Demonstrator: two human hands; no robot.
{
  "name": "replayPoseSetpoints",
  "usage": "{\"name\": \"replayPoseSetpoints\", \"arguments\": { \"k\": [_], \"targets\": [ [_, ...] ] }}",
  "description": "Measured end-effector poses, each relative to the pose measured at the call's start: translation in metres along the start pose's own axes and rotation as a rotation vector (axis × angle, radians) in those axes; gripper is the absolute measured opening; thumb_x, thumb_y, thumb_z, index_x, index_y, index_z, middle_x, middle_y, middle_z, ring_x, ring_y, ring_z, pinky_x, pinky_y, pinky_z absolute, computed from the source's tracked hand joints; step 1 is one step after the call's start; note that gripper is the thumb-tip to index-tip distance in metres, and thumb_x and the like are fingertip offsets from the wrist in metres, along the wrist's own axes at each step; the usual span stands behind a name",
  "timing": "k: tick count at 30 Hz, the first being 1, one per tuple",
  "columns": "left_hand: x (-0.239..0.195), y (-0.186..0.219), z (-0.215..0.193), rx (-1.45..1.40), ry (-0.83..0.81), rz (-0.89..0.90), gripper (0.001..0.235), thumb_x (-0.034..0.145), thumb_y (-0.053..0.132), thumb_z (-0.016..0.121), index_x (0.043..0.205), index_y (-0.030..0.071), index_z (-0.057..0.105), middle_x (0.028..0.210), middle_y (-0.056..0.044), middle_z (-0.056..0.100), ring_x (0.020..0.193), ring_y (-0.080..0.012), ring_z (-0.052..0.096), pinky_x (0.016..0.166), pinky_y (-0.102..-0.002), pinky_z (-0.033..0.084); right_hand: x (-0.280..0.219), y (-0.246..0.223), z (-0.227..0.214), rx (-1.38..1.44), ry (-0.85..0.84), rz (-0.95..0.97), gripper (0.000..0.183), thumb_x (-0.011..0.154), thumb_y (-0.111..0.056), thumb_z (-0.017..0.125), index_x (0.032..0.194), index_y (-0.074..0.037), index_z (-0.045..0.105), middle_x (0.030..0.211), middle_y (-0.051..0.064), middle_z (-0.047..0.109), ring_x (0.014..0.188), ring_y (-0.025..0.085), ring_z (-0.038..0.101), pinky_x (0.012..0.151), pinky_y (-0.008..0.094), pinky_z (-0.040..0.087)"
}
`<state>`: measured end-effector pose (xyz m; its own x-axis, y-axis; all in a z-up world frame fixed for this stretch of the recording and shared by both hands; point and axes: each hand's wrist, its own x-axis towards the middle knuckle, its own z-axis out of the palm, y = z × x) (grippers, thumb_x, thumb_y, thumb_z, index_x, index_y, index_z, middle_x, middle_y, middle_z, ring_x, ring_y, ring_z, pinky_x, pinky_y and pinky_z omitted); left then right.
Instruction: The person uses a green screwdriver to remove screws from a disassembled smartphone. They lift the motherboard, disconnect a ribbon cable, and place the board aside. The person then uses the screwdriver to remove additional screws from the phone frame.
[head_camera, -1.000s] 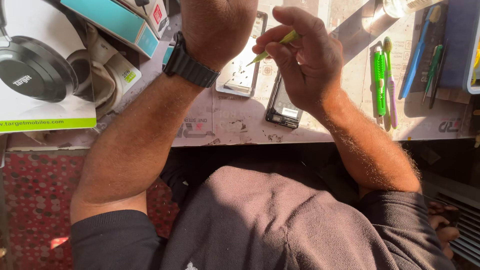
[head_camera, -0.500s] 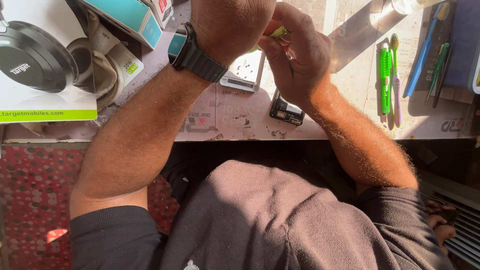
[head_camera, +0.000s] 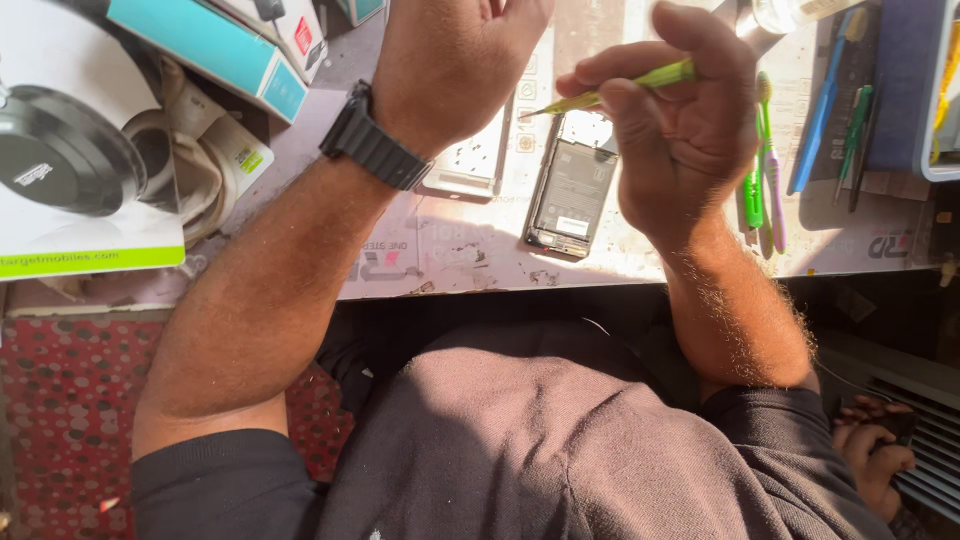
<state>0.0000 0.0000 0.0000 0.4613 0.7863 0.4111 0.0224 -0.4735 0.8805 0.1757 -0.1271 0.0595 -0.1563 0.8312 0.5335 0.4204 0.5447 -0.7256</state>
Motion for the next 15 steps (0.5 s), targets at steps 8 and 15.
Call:
{"name": "replayPoseSetpoints", "arguments": {
  "k": [8, 15],
  "targets": [
    [-0.007, 0.018, 0.013, -0.421, -0.332, -0.253, 0.021, 0.093, 0.009, 0.082, 0.111, 0.001, 0.075, 0.095, -0.003, 0.076, 0.071, -0.0018, 0.063, 0.06, -0.018, 0.053, -0.026, 0.016, -0.033, 0.231, 0.437, 0.095, 0.041, 0.119, -0.01, 0.063, 0.151, -0.012, 0.038, 0.11, 0.022, 0.073, 0.093, 0.031, 0.078, 0.083, 0.043, 0.071],
    [-0.008, 0.026, 0.013, -0.465, -0.373, -0.295, 0.024, 0.094, 0.019, 0.083, 0.11, 0.003, 0.076, 0.087, -0.001, 0.075, 0.067, 0.0001, 0.06, 0.056, -0.018, 0.049, -0.031, 0.019, -0.031, 0.318, 0.437, 0.123, 0.04, 0.119, -0.01, 0.063, 0.151, -0.014, 0.039, 0.113, 0.02, 0.073, 0.099, 0.03, 0.077, 0.087, 0.042, 0.07]
  ]
}}
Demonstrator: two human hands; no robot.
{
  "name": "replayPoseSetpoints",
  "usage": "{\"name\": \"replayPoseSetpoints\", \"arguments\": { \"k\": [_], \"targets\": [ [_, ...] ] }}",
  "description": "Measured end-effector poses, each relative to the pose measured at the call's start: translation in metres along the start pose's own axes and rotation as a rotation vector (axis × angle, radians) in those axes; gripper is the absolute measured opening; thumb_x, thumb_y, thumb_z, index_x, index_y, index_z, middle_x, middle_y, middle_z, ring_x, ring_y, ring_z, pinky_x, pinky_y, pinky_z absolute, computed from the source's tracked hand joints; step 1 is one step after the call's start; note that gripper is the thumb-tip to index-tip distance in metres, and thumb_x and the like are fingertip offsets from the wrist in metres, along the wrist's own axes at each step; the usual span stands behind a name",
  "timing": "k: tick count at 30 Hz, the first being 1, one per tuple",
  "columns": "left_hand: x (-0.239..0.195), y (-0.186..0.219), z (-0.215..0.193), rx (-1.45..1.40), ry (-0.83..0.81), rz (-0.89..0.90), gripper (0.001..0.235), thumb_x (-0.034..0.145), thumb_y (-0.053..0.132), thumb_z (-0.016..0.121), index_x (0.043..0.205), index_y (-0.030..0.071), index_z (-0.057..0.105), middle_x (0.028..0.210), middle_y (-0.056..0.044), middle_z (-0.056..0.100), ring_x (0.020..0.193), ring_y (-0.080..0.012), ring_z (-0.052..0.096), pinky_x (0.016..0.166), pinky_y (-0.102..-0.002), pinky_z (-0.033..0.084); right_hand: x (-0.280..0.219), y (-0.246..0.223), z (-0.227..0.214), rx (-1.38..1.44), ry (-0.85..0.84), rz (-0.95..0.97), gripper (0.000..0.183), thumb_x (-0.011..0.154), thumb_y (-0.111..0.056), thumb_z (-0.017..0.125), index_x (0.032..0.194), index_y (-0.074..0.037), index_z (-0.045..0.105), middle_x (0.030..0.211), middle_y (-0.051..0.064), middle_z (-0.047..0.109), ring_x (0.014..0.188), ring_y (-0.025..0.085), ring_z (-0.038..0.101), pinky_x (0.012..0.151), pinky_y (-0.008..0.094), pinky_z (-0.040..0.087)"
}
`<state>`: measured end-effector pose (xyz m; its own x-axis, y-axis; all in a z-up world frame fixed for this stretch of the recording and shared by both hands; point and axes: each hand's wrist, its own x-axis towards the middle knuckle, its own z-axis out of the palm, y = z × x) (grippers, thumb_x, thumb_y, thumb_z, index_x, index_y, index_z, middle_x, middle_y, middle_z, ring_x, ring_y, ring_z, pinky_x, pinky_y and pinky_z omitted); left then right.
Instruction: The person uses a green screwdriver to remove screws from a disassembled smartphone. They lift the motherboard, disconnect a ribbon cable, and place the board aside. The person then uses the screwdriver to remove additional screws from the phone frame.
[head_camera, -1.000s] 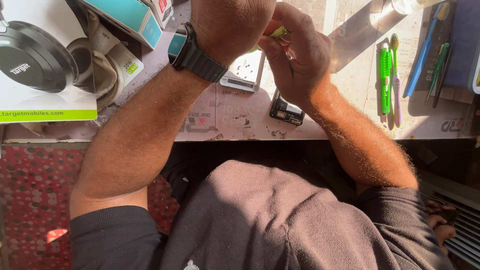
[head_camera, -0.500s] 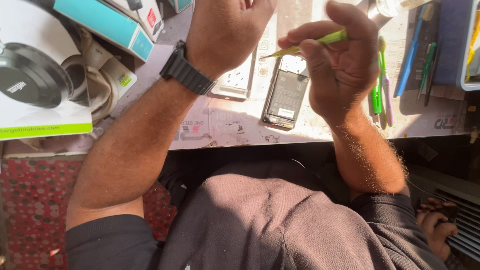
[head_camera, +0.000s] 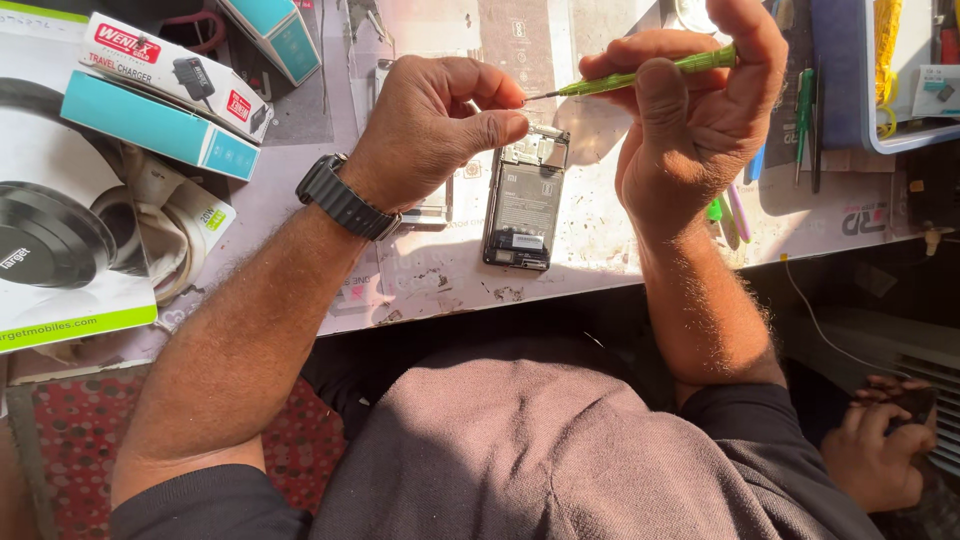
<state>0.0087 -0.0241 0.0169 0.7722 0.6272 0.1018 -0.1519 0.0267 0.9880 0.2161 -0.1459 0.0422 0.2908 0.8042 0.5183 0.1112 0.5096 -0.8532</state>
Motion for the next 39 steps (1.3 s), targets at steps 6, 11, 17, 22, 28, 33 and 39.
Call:
{"name": "replayPoseSetpoints", "arguments": {
  "k": [6, 11, 17, 22, 28, 33, 39],
  "targets": [
    [-0.001, -0.003, 0.003, 0.033, 0.038, 0.023, 0.016, 0.098, 0.018, 0.079, 0.107, 0.005, 0.077, 0.086, -0.002, 0.076, 0.071, -0.0016, 0.064, 0.06, -0.018, 0.054, 0.002, 0.004, 0.005, -0.007, -0.021, -0.008, 0.039, 0.118, -0.009, 0.062, 0.149, -0.013, 0.039, 0.111, 0.02, 0.073, 0.097, 0.031, 0.077, 0.086, 0.042, 0.068],
    [-0.002, -0.007, 0.004, 0.1, 0.048, 0.105, 0.007, 0.099, 0.012, 0.078, 0.104, 0.006, 0.077, 0.089, -0.003, 0.076, 0.073, -0.0039, 0.064, 0.062, -0.02, 0.056, 0.004, -0.002, 0.003, -0.011, -0.003, -0.012, 0.041, 0.117, -0.009, 0.063, 0.149, -0.012, 0.038, 0.11, 0.02, 0.073, 0.094, 0.031, 0.078, 0.084, 0.041, 0.07],
    [-0.002, -0.005, 0.004, 0.094, 0.031, 0.25, 0.007, 0.101, 0.004, 0.08, 0.106, 0.005, 0.075, 0.097, -0.004, 0.075, 0.085, -0.0053, 0.071, 0.072, -0.021, 0.063, 0.005, -0.008, 0.003, -0.128, -0.082, -0.09, 0.042, 0.116, -0.012, 0.06, 0.151, -0.016, 0.036, 0.108, 0.022, 0.071, 0.093, 0.033, 0.077, 0.085, 0.043, 0.069],
    [-0.004, -0.001, 0.005, 0.166, 0.072, 0.234, 0.007, 0.098, 0.004, 0.081, 0.101, 0.005, 0.075, 0.093, -0.004, 0.074, 0.076, -0.0042, 0.068, 0.064, -0.019, 0.058, 0.008, -0.01, 0.007, -0.178, -0.105, -0.141, 0.047, 0.113, -0.014, 0.059, 0.154, -0.017, 0.036, 0.106, 0.023, 0.07, 0.091, 0.033, 0.077, 0.083, 0.043, 0.07],
    [-0.003, 0.001, 0.004, 0.202, 0.082, 0.246, 0.008, 0.096, 0.004, 0.083, 0.099, 0.005, 0.075, 0.089, -0.003, 0.074, 0.072, -0.0042, 0.066, 0.061, -0.02, 0.056, 0.008, -0.013, 0.01, -0.185, -0.133, -0.139, 0.046, 0.114, -0.014, 0.058, 0.153, -0.017, 0.035, 0.106, 0.023, 0.071, 0.09, 0.032, 0.078, 0.082, 0.042, 0.071],
    [-0.004, 0.001, 0.005, 0.26, 0.098, 0.263, 0.009, 0.095, 0.004, 0.084, 0.097, 0.006, 0.076, 0.087, -0.003, 0.073, 0.071, -0.0043, 0.066, 0.059, -0.02, 0.055, 0.008, -0.013, 0.012, -0.19, -0.145, -0.128, 0.045, 0.115, -0.014, 0.057, 0.154, -0.018, 0.035, 0.106, 0.023, 0.07, 0.091, 0.032, 0.077, 0.081, 0.041, 0.068],
    [-0.003, 0.001, 0.006, 0.333, 0.114, 0.342, 0.01, 0.096, 0.003, 0.084, 0.095, 0.006, 0.074, 0.086, -0.002, 0.073, 0.072, -0.0049, 0.066, 0.059, -0.019, 0.055, 0.008, -0.013, 0.012, -0.224, -0.145, -0.122, 0.044, 0.115, -0.014, 0.058, 0.152, -0.017, 0.035, 0.105, 0.022, 0.072, 0.092, 0.031, 0.079, 0.081, 0.039, 0.071]
  ]
}}
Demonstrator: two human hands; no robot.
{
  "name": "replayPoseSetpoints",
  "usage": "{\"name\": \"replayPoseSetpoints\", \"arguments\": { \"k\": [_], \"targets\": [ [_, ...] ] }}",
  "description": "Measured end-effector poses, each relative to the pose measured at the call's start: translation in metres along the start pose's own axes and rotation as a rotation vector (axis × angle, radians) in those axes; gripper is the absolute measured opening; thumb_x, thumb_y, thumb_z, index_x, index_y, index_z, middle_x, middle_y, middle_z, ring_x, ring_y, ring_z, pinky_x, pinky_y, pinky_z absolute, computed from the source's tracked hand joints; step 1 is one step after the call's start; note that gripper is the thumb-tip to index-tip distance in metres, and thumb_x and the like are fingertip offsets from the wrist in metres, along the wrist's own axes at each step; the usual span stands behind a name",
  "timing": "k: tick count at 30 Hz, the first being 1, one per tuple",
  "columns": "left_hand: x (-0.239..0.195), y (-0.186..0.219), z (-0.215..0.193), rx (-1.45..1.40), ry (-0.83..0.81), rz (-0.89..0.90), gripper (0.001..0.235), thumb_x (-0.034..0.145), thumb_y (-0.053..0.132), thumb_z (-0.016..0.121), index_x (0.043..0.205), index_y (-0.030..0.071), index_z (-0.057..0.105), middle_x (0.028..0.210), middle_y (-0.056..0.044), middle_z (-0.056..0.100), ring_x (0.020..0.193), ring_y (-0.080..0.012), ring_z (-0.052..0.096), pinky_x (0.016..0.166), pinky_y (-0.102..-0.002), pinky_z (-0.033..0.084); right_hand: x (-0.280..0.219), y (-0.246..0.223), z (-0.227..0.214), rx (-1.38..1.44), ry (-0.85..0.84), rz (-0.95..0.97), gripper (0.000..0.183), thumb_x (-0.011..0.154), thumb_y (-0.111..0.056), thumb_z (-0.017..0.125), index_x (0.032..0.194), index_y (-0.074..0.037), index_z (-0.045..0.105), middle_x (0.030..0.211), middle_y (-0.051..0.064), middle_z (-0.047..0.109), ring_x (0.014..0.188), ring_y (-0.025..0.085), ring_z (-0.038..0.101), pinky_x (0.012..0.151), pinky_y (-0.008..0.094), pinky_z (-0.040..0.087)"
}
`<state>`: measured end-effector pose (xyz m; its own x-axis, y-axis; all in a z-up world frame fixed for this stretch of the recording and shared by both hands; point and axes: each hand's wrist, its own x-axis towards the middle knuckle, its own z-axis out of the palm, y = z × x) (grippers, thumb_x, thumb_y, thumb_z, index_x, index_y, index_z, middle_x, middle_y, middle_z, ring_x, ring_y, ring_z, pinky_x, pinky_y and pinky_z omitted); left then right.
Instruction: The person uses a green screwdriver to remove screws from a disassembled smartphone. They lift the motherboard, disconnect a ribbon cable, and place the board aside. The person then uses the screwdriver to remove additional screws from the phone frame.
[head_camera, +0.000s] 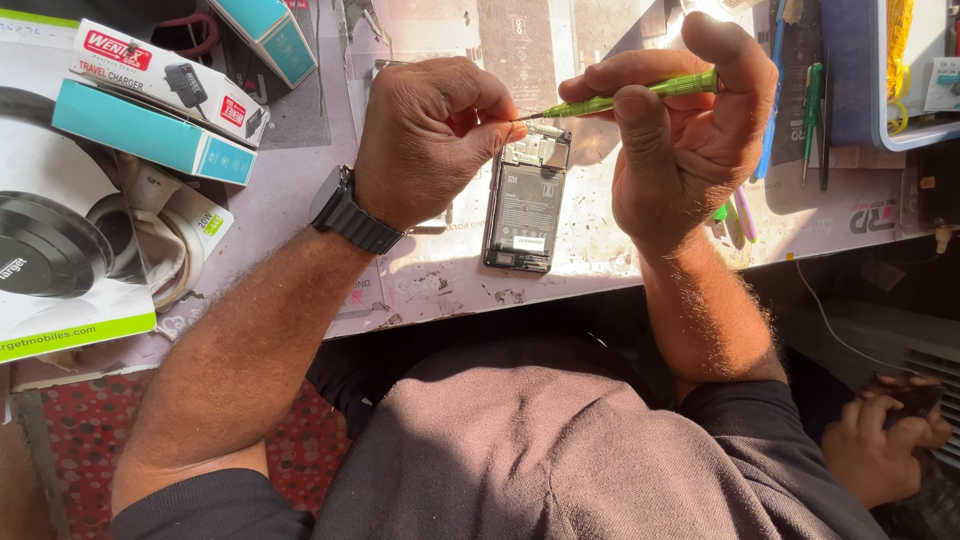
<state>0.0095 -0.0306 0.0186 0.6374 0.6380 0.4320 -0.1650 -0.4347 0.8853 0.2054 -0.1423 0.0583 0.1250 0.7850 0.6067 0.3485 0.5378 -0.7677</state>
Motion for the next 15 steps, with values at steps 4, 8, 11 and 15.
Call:
{"name": "replayPoseSetpoints", "arguments": {
  "k": [4, 8, 11, 15],
  "targets": [
    [-0.0016, 0.0026, 0.0009, 0.079, 0.016, 0.021, 0.011, 0.095, 0.003, 0.084, 0.095, 0.006, 0.074, 0.085, -0.002, 0.072, 0.071, -0.0053, 0.064, 0.058, -0.02, 0.053, 0.0009, -0.0012, -0.0005, -0.056, -0.03, -0.014, 0.045, 0.116, -0.014, 0.059, 0.153, -0.018, 0.034, 0.106, 0.021, 0.073, 0.094, 0.03, 0.079, 0.083, 0.038, 0.07],
    [-0.002, 0.0059, 0.0019, 0.133, 0.01, 0.019, 0.011, 0.095, 0.004, 0.085, 0.095, 0.007, 0.074, 0.086, -0.002, 0.072, 0.069, -0.0057, 0.062, 0.056, -0.02, 0.051, 0.0011, -0.0026, -0.0006, -0.103, -0.046, -0.016, 0.045, 0.117, -0.014, 0.058, 0.154, -0.019, 0.032, 0.108, 0.02, 0.073, 0.096, 0.029, 0.079, 0.084, 0.037, 0.068],
    [-0.0003, 0.0082, 0.0014, 0.211, -0.01, 0.0, 0.016, 0.091, 0.009, 0.088, 0.098, 0.007, 0.073, 0.088, -0.002, 0.072, 0.066, -0.0065, 0.061, 0.054, -0.022, 0.05, 0.0023, -0.0026, -0.0005, -0.126, -0.064, -0.03, 0.044, 0.118, -0.014, 0.056, 0.154, -0.019, 0.032, 0.108, 0.02, 0.073, 0.096, 0.029, 0.079, 0.085, 0.037, 0.069],
    [0.0016, 0.0097, -0.0063, 0.462, -0.069, 0.007, 0.034, 0.083, 0.02, 0.092, 0.106, 0.006, 0.072, 0.093, -0.005, 0.071, 0.072, -0.014, 0.065, 0.06, -0.031, 0.053, 0.0003, -0.0016, -0.0038, -0.125, -0.117, -0.016, 0.042, 0.12, -0.014, 0.054, 0.154, -0.019, 0.029, 0.111, 0.019, 0.072, 0.1, 0.027, 0.078, 0.089, 0.037, 0.07]
  ]
}}
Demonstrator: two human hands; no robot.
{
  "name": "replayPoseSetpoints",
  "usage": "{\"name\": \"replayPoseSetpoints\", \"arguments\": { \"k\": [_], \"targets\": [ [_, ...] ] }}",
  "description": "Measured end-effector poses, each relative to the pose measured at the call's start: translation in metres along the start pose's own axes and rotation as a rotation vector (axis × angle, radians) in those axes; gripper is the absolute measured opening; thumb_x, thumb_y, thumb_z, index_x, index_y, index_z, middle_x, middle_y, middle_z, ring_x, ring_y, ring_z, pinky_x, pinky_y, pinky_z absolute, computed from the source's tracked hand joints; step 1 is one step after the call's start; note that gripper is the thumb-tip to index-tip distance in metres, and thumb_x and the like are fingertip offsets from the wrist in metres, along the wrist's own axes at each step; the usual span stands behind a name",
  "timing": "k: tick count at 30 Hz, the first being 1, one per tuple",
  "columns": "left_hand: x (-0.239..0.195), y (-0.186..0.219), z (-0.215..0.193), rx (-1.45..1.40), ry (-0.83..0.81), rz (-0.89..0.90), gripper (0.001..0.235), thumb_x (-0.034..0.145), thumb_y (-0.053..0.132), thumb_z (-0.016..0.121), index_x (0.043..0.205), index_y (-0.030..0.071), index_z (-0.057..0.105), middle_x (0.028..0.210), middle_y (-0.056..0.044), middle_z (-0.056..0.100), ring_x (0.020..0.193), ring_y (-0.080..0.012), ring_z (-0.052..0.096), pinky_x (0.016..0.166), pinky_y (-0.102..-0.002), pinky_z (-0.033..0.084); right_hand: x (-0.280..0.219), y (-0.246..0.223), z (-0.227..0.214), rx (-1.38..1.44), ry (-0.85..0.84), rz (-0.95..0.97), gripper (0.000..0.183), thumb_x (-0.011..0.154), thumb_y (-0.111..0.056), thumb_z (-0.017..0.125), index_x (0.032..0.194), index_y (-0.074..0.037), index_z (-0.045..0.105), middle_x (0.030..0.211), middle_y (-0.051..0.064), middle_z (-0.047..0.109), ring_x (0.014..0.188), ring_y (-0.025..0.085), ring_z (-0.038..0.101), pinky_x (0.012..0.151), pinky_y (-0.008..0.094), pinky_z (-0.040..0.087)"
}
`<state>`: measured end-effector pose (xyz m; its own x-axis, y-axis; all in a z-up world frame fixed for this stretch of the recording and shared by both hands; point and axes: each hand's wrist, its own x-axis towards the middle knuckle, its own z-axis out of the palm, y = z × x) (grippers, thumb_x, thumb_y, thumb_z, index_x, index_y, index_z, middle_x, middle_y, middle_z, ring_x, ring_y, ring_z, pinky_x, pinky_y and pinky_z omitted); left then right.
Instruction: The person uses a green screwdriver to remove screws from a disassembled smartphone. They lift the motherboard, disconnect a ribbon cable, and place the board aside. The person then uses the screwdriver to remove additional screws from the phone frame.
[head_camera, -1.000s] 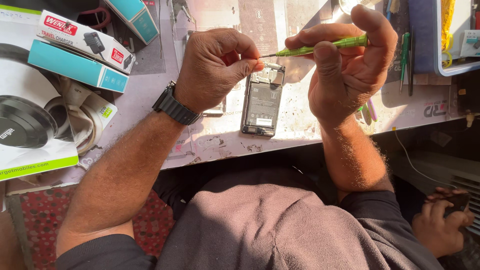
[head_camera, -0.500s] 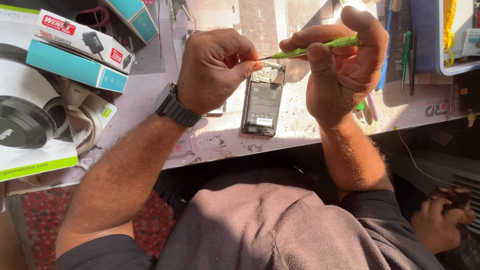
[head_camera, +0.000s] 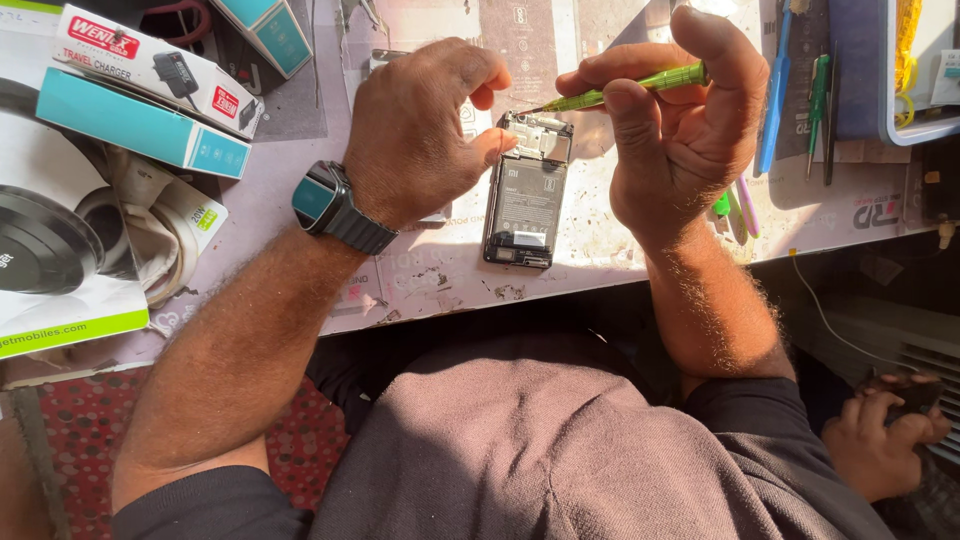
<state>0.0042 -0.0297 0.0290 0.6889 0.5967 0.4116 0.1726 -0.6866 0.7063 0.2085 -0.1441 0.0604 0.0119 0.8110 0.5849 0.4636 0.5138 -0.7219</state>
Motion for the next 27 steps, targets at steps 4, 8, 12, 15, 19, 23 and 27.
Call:
{"name": "replayPoseSetpoints", "arguments": {
  "k": [4, 8, 12, 15, 19, 23, 27],
  "targets": [
    [-0.006, -0.003, -0.011, 0.212, -0.093, 0.049, 0.038, 0.087, 0.028, 0.09, 0.113, 0.007, 0.072, 0.102, -0.008, 0.069, 0.09, -0.0254, 0.067, 0.079, -0.042, 0.052, -0.009, 0.006, -0.002, -0.007, -0.04, 0.043, 0.04, 0.122, -0.012, 0.053, 0.154, -0.016, 0.029, 0.114, 0.02, 0.071, 0.103, 0.026, 0.076, 0.091, 0.037, 0.066],
    [-0.01, 0.006, -0.011, 0.424, -0.221, 0.075, 0.045, 0.084, 0.041, 0.086, 0.11, 0.006, 0.074, 0.097, -0.008, 0.063, 0.092, -0.0256, 0.06, 0.085, -0.045, 0.042, -0.009, 0.016, -0.005, -0.026, -0.087, 0.057, 0.04, 0.122, -0.01, 0.054, 0.153, -0.013, 0.03, 0.115, 0.019, 0.07, 0.105, 0.026, 0.075, 0.095, 0.036, 0.066],
    [-0.023, 0.017, -0.005, 0.474, -0.269, 0.103, 0.052, 0.089, 0.05, 0.078, 0.121, 0.009, 0.076, 0.099, -0.006, 0.059, 0.097, -0.025, 0.052, 0.088, -0.045, 0.036, -0.006, 0.025, -0.006, -0.031, -0.141, 0.037, 0.038, 0.12, -0.008, 0.054, 0.151, -0.011, 0.031, 0.114, 0.018, 0.07, 0.105, 0.025, 0.074, 0.094, 0.035, 0.066],
    [-0.025, 0.015, -0.001, 0.49, -0.267, 0.153, 0.058, 0.095, 0.054, 0.072, 0.129, 0.008, 0.075, 0.101, -0.006, 0.058, 0.099, -0.0238, 0.048, 0.089, -0.044, 0.034, -0.006, 0.029, -0.002, -0.049, -0.157, 0.057, 0.036, 0.122, -0.006, 0.054, 0.149, -0.01, 0.031, 0.115, 0.018, 0.07, 0.108, 0.025, 0.074, 0.097, 0.035, 0.065],
    [-0.023, 0.011, 0.003, 0.511, -0.271, 0.164, 0.054, 0.096, 0.055, 0.068, 0.125, 0.009, 0.076, 0.107, -0.007, 0.058, 0.102, -0.0243, 0.047, 0.091, -0.044, 0.034, -0.007, 0.032, 0.001, -0.074, -0.161, 0.047, 0.038, 0.119, -0.006, 0.056, 0.15, -0.01, 0.034, 0.115, 0.018, 0.07, 0.106, 0.023, 0.075, 0.095, 0.034, 0.066],
    [-0.024, 0.01, 0.005, 0.498, -0.307, 0.128, 0.056, 0.094, 0.056, 0.069, 0.124, 0.009, 0.076, 0.103, -0.007, 0.058, 0.101, -0.0252, 0.047, 0.089, -0.044, 0.034, -0.003, 0.035, 0.003, -0.133, -0.196, 0.003, 0.039, 0.12, -0.006, 0.057, 0.151, -0.009, 0.033, 0.118, 0.016, 0.071, 0.108, 0.022, 0.075, 0.095, 0.032, 0.066],
    [-0.025, 0.01, 0.007, 0.482, -0.293, 0.132, 0.057, 0.092, 0.056, 0.069, 0.122, 0.008, 0.076, 0.102, -0.005, 0.058, 0.102, -0.0249, 0.048, 0.088, -0.044, 0.034, -0.003, 0.035, 0.004, -0.143, -0.199, 0.001, 0.039, 0.12, -0.007, 0.058, 0.15, -0.009, 0.034, 0.12, 0.018, 0.071, 0.107, 0.023, 0.075, 0.094, 0.033, 0.067]
  ]
}}
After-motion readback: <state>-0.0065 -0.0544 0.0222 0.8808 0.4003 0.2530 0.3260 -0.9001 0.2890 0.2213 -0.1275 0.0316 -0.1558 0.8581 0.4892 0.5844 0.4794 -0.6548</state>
